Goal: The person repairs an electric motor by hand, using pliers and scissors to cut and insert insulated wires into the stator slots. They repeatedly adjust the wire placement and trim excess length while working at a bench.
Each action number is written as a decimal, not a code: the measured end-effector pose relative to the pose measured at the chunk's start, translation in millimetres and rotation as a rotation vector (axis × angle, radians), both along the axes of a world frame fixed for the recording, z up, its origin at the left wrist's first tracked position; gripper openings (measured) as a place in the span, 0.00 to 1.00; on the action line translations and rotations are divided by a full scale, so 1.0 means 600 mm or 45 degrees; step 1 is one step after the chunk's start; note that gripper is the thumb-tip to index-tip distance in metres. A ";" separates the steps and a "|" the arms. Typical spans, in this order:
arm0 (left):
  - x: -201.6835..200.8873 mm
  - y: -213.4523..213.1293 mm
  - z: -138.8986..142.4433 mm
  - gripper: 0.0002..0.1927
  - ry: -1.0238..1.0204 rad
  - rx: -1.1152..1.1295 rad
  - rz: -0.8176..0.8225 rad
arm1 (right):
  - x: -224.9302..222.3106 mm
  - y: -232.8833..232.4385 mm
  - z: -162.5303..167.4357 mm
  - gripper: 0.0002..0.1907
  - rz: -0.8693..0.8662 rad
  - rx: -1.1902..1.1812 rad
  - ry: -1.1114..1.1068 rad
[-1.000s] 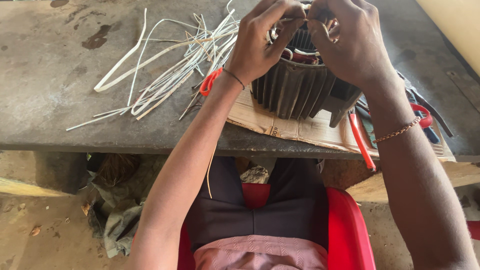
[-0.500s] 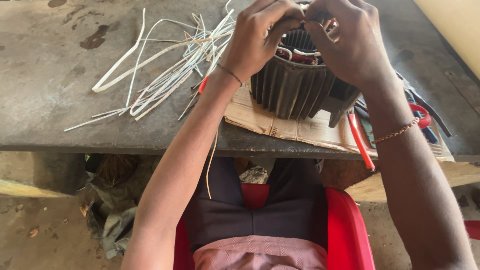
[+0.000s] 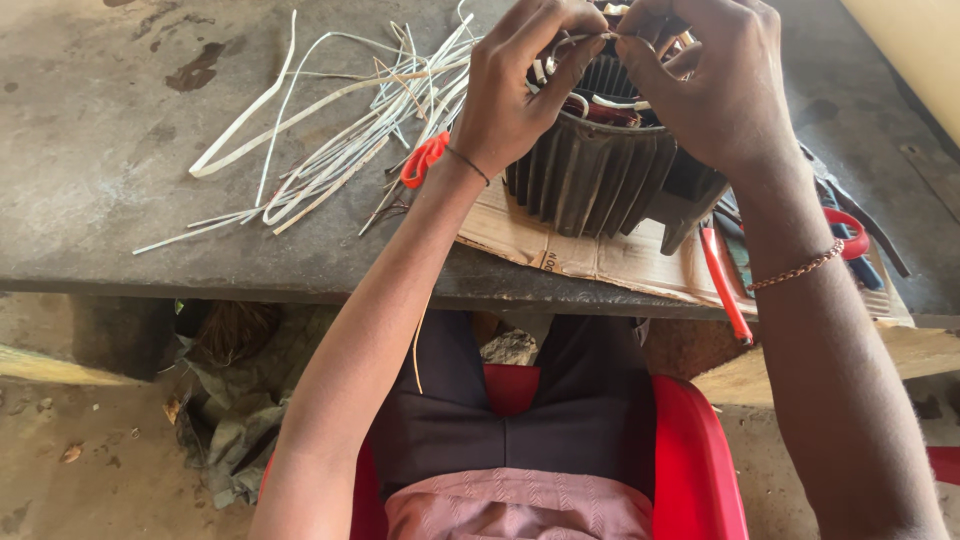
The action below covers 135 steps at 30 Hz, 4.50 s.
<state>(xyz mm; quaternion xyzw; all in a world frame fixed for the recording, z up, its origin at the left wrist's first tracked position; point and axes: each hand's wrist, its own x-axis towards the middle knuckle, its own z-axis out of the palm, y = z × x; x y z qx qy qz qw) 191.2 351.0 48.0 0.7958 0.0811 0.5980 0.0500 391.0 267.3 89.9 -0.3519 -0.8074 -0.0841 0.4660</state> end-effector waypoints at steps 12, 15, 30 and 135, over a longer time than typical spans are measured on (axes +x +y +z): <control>0.010 0.003 -0.011 0.04 -0.037 -0.110 -0.009 | 0.003 0.005 -0.002 0.05 0.030 0.053 -0.080; 0.003 0.001 -0.011 0.05 -0.017 -0.091 -0.010 | 0.002 0.002 -0.003 0.04 0.031 0.072 -0.089; 0.006 -0.004 -0.010 0.04 -0.010 -0.146 0.030 | 0.000 -0.005 -0.004 0.04 0.023 0.034 -0.075; 0.053 0.011 -0.038 0.07 -0.207 -0.373 -0.102 | 0.004 0.005 0.011 0.05 -0.006 -0.353 0.145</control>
